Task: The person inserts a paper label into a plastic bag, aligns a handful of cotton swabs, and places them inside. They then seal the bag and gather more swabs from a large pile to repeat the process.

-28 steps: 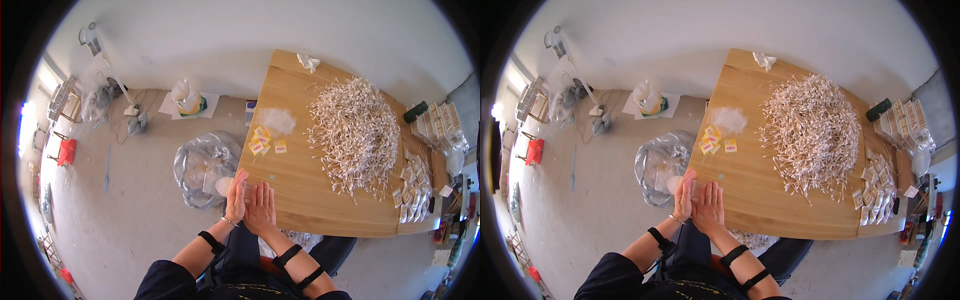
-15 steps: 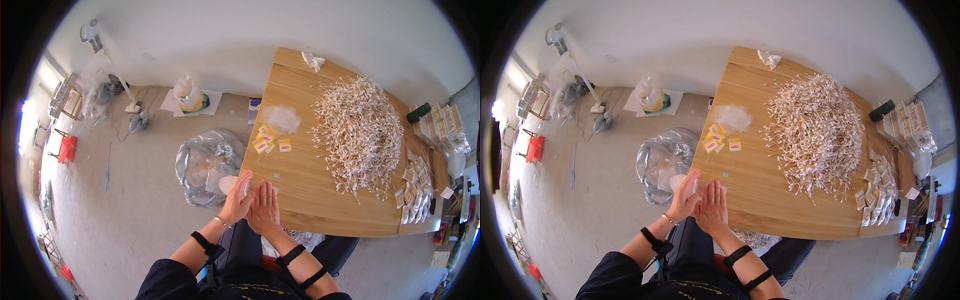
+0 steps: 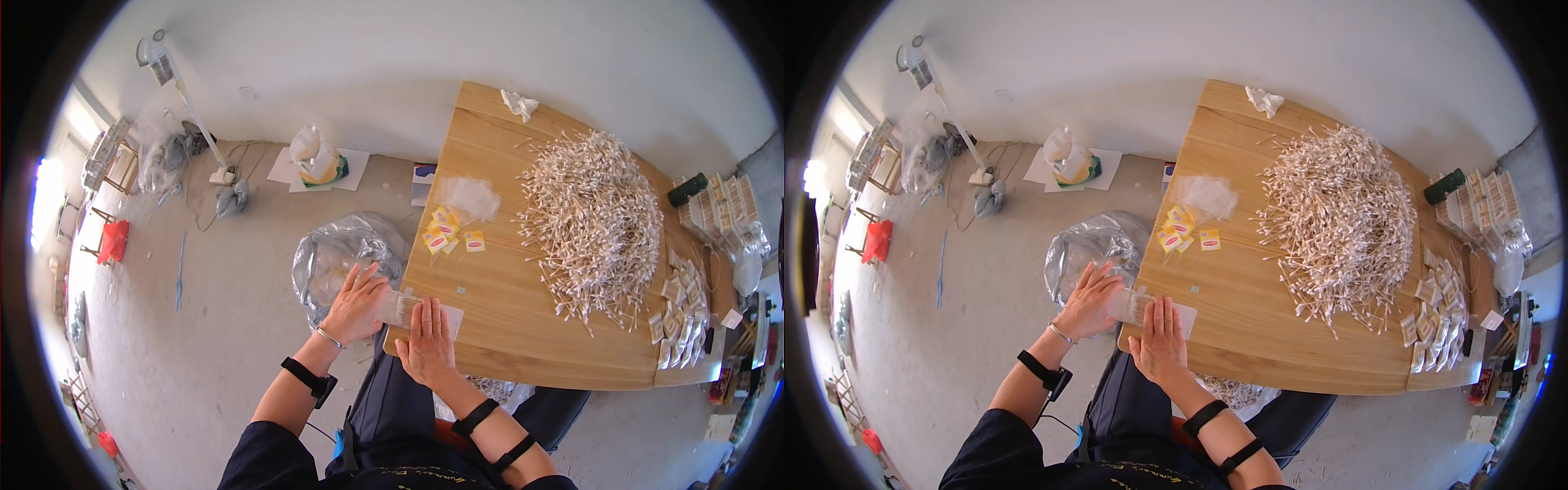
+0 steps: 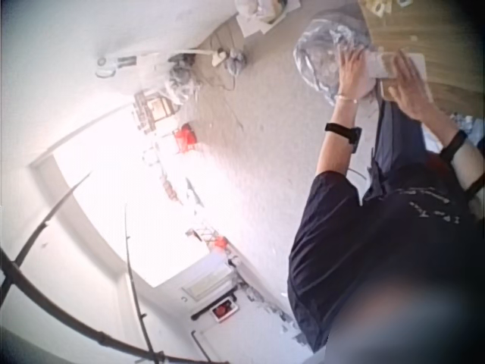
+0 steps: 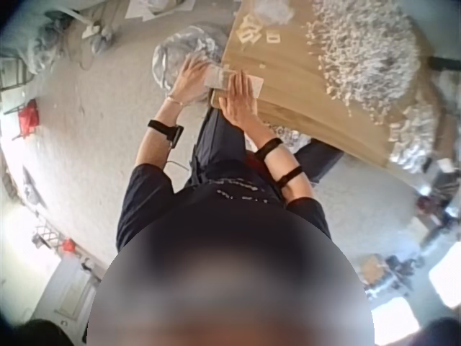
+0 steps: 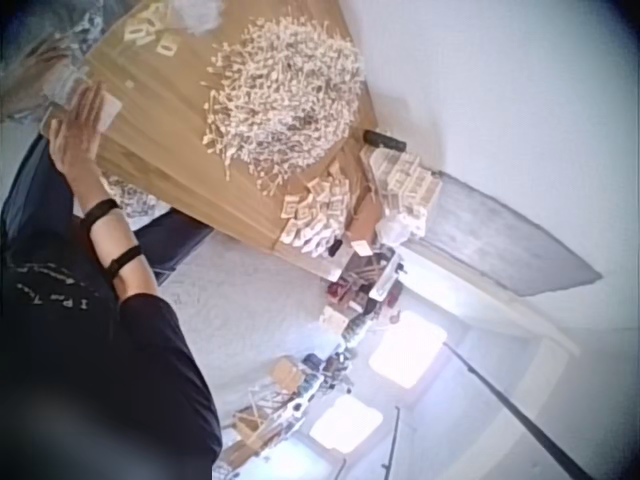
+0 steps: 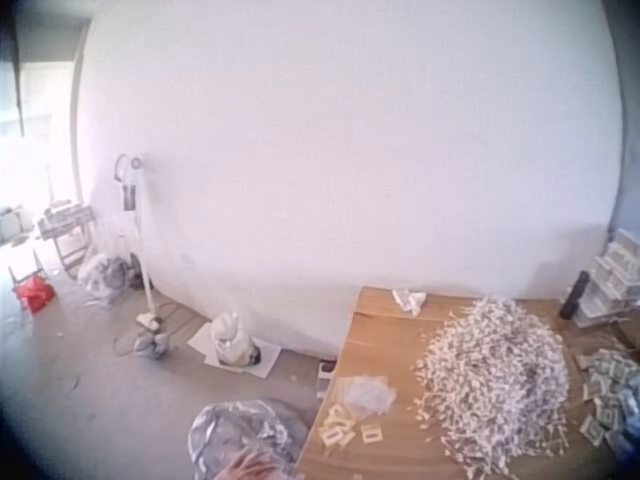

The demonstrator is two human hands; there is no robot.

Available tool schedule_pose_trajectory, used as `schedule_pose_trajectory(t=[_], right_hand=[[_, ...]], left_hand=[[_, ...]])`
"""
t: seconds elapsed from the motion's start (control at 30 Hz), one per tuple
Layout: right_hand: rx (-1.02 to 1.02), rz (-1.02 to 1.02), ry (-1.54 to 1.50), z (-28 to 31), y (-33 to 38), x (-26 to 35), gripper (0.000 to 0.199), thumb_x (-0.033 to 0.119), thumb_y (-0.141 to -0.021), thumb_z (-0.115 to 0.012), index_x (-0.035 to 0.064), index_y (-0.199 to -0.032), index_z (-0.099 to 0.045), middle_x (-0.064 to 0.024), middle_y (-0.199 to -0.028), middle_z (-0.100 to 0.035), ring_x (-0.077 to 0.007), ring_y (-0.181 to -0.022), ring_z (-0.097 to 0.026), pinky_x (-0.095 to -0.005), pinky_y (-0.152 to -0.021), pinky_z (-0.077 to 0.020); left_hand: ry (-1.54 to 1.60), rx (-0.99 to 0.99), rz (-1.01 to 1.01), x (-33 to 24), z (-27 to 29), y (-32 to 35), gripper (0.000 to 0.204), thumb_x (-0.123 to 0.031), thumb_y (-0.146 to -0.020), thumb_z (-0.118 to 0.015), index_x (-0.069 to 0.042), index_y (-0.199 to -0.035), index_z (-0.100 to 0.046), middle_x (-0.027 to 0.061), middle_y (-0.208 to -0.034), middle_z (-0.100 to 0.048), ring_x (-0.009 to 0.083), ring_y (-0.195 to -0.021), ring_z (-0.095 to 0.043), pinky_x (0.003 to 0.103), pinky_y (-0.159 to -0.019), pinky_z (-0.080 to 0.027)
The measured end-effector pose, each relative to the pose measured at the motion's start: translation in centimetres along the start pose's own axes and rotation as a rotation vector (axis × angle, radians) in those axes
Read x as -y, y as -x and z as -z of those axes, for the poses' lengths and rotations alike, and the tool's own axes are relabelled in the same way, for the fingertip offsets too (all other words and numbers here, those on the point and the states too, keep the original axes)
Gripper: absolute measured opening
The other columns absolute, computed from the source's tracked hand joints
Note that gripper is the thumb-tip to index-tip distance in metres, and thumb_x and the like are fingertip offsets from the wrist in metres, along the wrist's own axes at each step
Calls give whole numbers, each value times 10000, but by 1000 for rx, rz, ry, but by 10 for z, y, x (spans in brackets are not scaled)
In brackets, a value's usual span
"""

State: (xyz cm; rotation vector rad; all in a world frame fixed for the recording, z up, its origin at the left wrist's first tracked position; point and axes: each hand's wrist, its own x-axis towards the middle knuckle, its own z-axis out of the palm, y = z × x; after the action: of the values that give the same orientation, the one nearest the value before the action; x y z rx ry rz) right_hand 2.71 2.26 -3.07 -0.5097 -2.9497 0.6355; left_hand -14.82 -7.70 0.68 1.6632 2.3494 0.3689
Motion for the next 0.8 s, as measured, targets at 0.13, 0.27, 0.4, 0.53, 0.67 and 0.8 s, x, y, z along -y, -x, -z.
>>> schedule_pose_trajectory(t=[0.13,0.27,0.4,0.53,0.67,0.8], right_hand=[[26,-13,31,-6,-7,11,782,385,-877,-508,-108,-1406,-212,-285,-1496,-167,-410,-1413,-130,-479,-1155,-117],[12,4,12,-12,-14,22,780,386,-884,-482,-117,-1406,-194,-300,-1493,-157,-427,-1411,-117,-487,-1154,-107],[-35,-10,-11,-19,-18,29,774,383,-889,-470,-129,-1399,-191,-321,-1488,-141,-451,-1407,-99,-498,-1153,-81],[-60,-3,-87,-22,-23,37,788,380,-892,-474,-137,-1399,-163,-343,-1482,-124,-470,-1403,-86,-508,-1149,-60],[-68,-14,-74,-26,-27,45,808,382,-893,-476,-137,-1404,-125,-360,-1474,-118,-485,-1397,-81,-513,-1146,-55],[-69,-6,-91,-25,-30,47,862,349,-871,-533,-133,-1408,-64,-391,-1456,-101,-520,-1382,-74,-547,-1131,-72]], left_hand=[[13,-22,-33,1,-1,0,571,-130,-602,-723,-35,-1139,-558,105,-1281,-535,271,-1375,-302,468,-1175,-112],[25,-29,-27,5,-6,-1,577,-147,-591,-731,-36,-1131,-561,107,-1283,-536,267,-1373,-306,473,-1173,-117],[109,-18,-11,3,0,1,617,-170,-609,-742,-27,-1174,-542,117,-1296,-528,291,-1377,-294,476,-1172,-104],[386,-332,180,22,-12,11,644,-239,-698,-747,-22,-1252,-500,151,-1310,-507,304,-1332,-362,412,-1124,-236],[1214,-378,650,50,-48,23,503,-263,-854,-672,7,-1244,-504,119,-1186,-589,210,-1121,-559,310,-932,-453],[1534,-149,675,46,-56,24,349,-234,-922,-611,2,-1177,-580,37,-1023,-648,86,-896,-595,239,-785,-477]])
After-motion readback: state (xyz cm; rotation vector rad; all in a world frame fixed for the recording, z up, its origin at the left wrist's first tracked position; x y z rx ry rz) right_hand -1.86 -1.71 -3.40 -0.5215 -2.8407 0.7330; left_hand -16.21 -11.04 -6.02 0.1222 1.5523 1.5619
